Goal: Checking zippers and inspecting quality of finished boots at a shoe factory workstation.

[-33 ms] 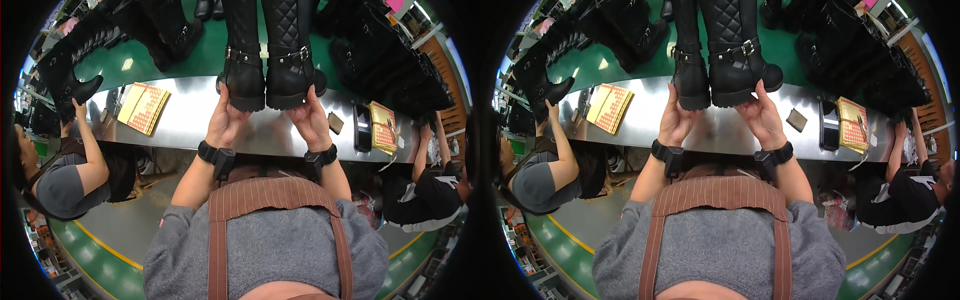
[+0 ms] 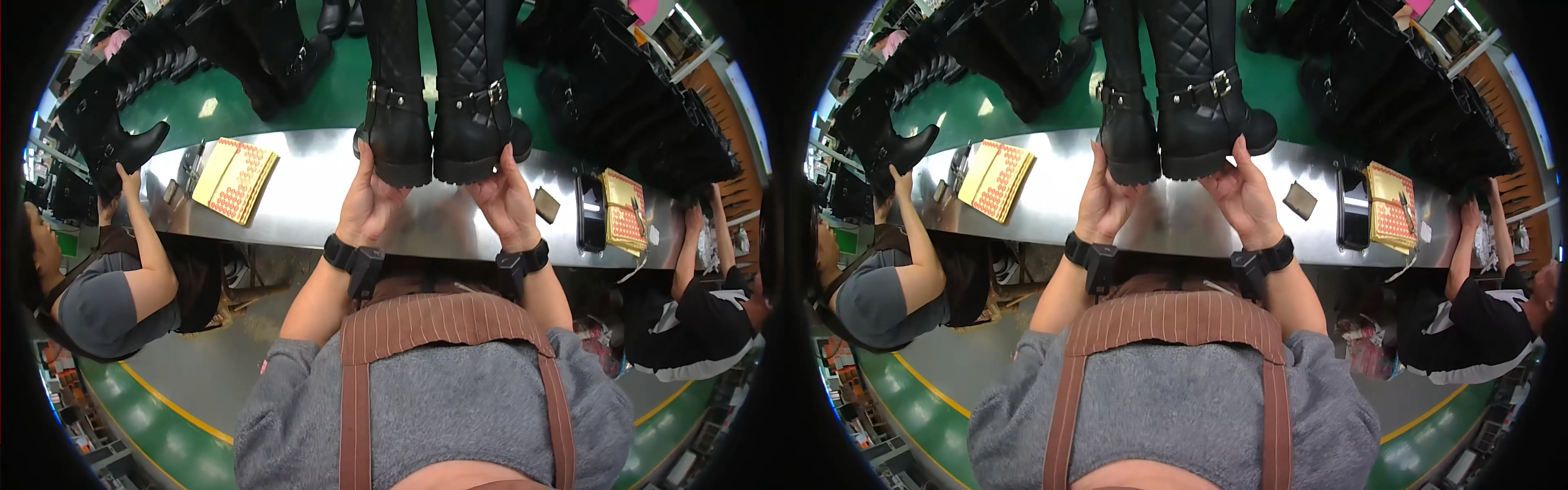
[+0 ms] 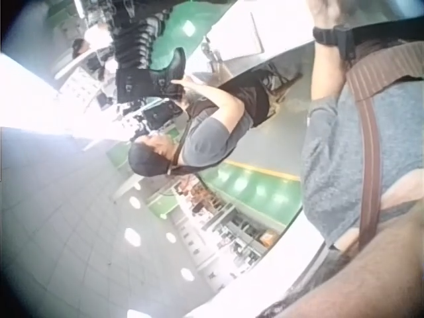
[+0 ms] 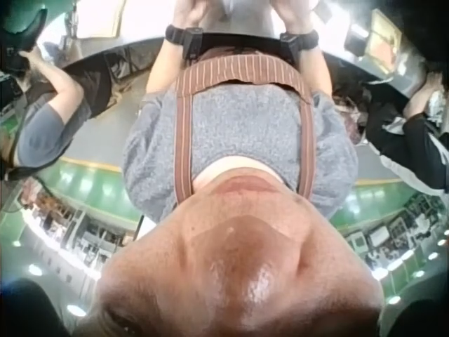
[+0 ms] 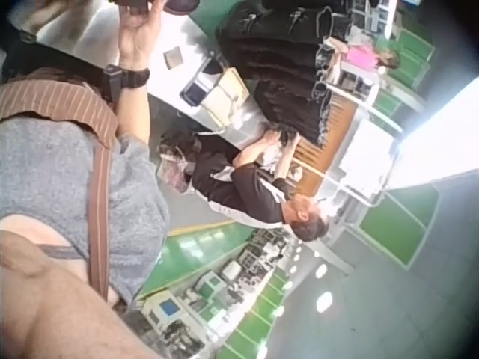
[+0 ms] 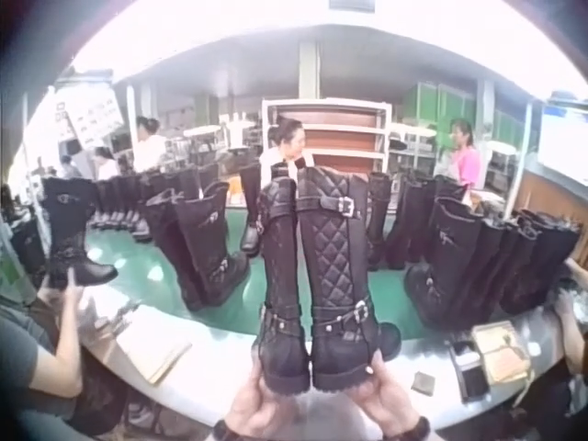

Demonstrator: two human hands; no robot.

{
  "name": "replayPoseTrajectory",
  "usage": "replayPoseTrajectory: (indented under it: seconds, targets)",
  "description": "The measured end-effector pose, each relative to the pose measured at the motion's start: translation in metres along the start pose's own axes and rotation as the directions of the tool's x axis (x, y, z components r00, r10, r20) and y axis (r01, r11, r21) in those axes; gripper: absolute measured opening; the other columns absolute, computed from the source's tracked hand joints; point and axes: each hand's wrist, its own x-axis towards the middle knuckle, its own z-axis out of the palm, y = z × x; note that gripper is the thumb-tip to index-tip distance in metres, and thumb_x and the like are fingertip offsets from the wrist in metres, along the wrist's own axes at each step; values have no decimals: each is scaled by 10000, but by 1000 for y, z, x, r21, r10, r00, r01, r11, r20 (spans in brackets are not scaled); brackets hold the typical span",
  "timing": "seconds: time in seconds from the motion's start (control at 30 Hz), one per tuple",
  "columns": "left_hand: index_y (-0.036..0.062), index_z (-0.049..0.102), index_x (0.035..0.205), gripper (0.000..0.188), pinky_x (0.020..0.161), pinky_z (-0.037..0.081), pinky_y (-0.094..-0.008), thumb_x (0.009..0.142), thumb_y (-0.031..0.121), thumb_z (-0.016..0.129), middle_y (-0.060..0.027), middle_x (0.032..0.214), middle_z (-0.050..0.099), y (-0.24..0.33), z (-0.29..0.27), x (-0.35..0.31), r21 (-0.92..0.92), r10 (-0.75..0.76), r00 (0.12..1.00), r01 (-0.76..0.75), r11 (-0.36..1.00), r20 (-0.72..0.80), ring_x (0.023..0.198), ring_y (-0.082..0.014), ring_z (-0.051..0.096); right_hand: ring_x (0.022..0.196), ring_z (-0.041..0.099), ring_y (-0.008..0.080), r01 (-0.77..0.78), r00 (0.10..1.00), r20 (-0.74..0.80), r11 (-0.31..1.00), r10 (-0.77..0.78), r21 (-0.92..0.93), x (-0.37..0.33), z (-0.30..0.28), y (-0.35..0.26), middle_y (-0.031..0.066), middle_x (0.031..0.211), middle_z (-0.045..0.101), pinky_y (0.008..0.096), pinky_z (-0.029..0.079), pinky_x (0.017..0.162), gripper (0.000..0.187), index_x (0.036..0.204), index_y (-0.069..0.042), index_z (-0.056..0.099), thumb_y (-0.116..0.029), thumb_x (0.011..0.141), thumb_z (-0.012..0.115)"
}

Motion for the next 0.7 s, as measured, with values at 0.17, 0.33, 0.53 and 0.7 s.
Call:
replayPoseTrajectory:
  seconds: [0.17, 0.33, 0.53, 0.7]
  targets:
    - [70, 479, 1300, 507, 932, 513, -339, 949, 434, 490, -87, 1257, 585, -4, 5, 0, -24, 49, 996, -51, 998, -74, 1128, -216, 586, 1115, 557, 237, -33, 999, 5, 998, 32, 58, 2, -2, 3, 129, 1233, 548, 396, 476, 967, 463, 1312, -44, 440, -362, 980, 490]
    - [81, 453, 1339, 534, 961, 490, -356, 959, 456, 452, -88, 1285, 570, -6, -9, 2, 13, 39, 997, -38, 999, -66, 1152, -223, 571, 1162, 540, 227, -54, 997, 54, 998, 52, 37, 3, -14, 4, 131, 1348, 485, 392, 442, 1012, 498, 1341, -40, 415, -388, 986, 454]
    - [96, 386, 1405, 627, 1074, 368, -432, 955, 532, 379, -86, 1383, 484, -2, -22, -1, 149, -70, 994, 82, 985, -88, 1268, -242, 469, 1357, 350, 261, -86, 971, 222, 995, 93, -42, 3, -23, 6, 107, 1472, 364, 434, 273, 1132, 563, 1451, -65, 280, -367, 995, 417]
    - [110, 397, 1398, 614, 1075, 362, -437, 943, 520, 439, -94, 1375, 487, -4, -17, -5, 123, -69, 994, 58, 991, 86, 1265, -254, 469, 1311, 412, 266, -92, 949, 296, 992, 113, -84, 3, -39, 5, 108, 1437, 410, 417, 333, 1087, 622, 1428, -59, 314, -364, 940, 551]
